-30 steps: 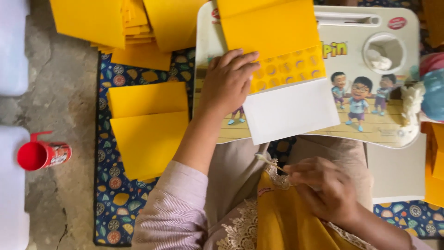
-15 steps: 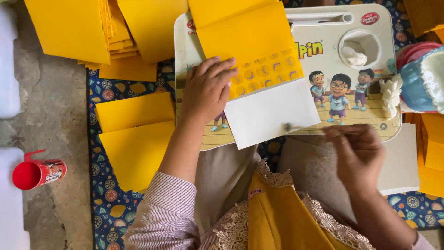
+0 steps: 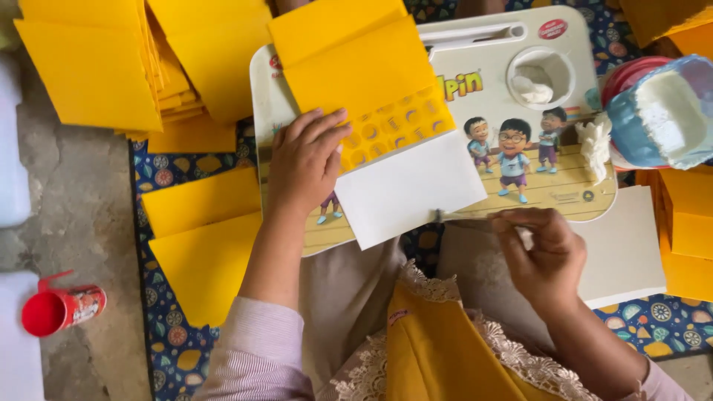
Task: The person sits on the floor and assembles yellow paper pieces onto white card backs. They apply white glue with a small stick to the card, press a yellow folded paper sheet onto the glued area with both hands, then set the finished piece on a stack and start the next one.
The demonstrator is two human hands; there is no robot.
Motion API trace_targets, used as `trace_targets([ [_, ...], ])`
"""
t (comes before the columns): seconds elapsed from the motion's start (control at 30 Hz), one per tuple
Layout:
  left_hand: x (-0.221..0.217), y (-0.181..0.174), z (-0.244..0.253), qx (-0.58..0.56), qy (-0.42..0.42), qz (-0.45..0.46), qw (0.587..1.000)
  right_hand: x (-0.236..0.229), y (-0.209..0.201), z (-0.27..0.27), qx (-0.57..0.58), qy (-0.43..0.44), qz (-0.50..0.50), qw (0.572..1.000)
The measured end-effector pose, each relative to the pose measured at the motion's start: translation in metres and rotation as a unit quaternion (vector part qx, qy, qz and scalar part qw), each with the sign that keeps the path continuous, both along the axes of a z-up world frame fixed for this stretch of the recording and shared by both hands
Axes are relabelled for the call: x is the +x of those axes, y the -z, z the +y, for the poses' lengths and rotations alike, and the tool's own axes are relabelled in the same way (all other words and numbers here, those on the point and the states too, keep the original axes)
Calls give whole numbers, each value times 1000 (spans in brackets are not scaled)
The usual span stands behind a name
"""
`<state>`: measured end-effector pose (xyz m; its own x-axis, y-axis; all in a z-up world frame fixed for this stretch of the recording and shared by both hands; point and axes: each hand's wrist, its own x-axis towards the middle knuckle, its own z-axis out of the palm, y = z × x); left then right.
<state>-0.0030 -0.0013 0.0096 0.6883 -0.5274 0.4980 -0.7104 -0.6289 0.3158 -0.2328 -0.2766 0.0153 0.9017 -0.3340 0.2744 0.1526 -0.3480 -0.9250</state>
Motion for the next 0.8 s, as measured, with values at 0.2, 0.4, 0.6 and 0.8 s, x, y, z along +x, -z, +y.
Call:
trace_targets([
  [0.2, 1, -5, 2, 11, 34, -13, 999, -2, -27, -83, -246, 154, -202, 935],
  [0.4, 0, -4, 0, 32, 17, 13, 999, -8, -22, -121, -459, 269, -89, 842],
  [0.6, 1, 0, -2, 39, 8, 13, 999, -4, -4, -103, -492, 264, -16, 830],
  [0.8, 6, 11, 5, 68, 3, 27, 997, -1, 29, -114, -473, 311, -67, 821],
])
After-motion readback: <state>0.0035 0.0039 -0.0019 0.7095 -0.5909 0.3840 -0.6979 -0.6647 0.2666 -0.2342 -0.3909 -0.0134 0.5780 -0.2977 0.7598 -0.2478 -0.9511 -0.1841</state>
